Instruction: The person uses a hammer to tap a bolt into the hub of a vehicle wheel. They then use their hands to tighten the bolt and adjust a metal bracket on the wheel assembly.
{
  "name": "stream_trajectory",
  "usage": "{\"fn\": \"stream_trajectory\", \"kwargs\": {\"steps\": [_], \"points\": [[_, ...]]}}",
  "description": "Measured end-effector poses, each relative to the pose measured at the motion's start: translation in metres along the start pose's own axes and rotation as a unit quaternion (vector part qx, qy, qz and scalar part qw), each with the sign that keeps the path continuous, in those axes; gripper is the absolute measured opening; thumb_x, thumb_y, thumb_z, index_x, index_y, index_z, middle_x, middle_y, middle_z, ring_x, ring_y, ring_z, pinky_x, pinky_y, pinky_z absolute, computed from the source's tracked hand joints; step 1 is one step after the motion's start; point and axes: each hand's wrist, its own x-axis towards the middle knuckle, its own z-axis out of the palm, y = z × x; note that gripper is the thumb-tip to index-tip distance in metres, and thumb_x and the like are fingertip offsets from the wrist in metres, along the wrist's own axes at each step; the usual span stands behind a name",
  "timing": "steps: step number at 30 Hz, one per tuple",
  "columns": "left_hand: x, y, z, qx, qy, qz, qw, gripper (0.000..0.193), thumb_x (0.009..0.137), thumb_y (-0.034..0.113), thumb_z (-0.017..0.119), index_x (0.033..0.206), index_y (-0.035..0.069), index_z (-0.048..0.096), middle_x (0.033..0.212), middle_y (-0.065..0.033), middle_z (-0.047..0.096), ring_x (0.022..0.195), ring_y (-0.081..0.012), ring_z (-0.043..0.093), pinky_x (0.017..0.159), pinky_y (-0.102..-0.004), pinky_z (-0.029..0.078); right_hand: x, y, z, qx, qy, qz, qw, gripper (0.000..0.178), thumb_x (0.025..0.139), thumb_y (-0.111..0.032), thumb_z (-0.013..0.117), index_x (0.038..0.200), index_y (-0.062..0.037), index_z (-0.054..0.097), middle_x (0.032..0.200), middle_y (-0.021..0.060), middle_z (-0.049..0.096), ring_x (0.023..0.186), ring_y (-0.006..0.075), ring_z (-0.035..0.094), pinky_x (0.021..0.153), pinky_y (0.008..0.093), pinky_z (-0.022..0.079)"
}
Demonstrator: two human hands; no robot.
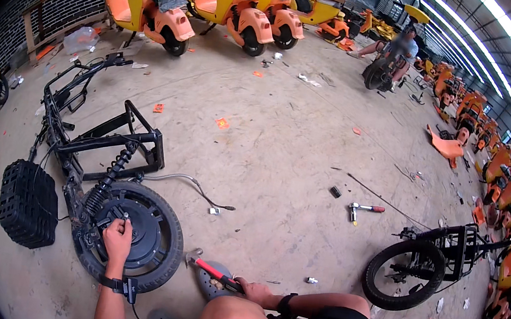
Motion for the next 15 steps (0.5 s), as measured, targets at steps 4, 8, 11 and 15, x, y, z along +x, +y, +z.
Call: {"fn": "stream_trajectory", "kwargs": {"steps": [4, 8, 11, 15], "points": [[-0.001, 0.002, -0.004, 0.001, -0.009, -0.011, 1.0, 0.025, 0.091, 0.013, 0.073, 0.072, -0.001, 0.063, 0.063, -0.0141, 0.063, 0.059, -0.0352, 0.063, 0.059, -0.0467, 0.047, -0.023, -0.017, 0.013, 0.036, 0.047, 0.014, 0.998, 0.065, 0.101, -0.054, 0.053, 0.155, -0.0216, 0.036, 0.125, 0.0224, 0.069, 0.103, 0.0466, 0.069, 0.083, 0.0535, 0.055], [-0.001, 0.0, -0.005, 0.007, -0.007, -0.008, 1.0, 0.024, 0.09, 0.013, 0.072, 0.073, -0.001, 0.064, 0.064, -0.014, 0.064, 0.061, -0.0357, 0.064, 0.061, -0.0474, 0.048, -0.026, -0.015, 0.024, 0.044, 0.064, 0.032, 0.996, 0.064, 0.101, -0.053, 0.053, 0.154, -0.0215, 0.037, 0.124, 0.0222, 0.069, 0.102, 0.0464, 0.069, 0.083, 0.0535, 0.055], [0.002, 0.005, -0.008, 0.038, 0.006, 0.013, 0.999, 0.025, 0.091, 0.014, 0.072, 0.072, 0.0, 0.063, 0.064, -0.0142, 0.065, 0.063, -0.0367, 0.065, 0.062, -0.0485, 0.049, -0.026, -0.01, 0.016, 0.041, 0.082, 0.04, 0.995, 0.063, 0.101, -0.052, 0.054, 0.154, -0.0215, 0.037, 0.124, 0.022, 0.069, 0.102, 0.0463, 0.07, 0.082, 0.0534, 0.055], [0.002, 0.001, -0.005, 0.045, 0.014, 0.02, 0.999, 0.026, 0.091, 0.015, 0.072, 0.071, 0.001, 0.062, 0.064, -0.0142, 0.065, 0.064, -0.0371, 0.065, 0.062, -0.0494, 0.05, -0.029, -0.006, 0.017, 0.041, 0.097, 0.052, 0.993, 0.062, 0.101, -0.051, 0.054, 0.153, -0.0215, 0.038, 0.123, 0.0218, 0.069, 0.102, 0.046, 0.07, 0.082, 0.0533, 0.055]]}}
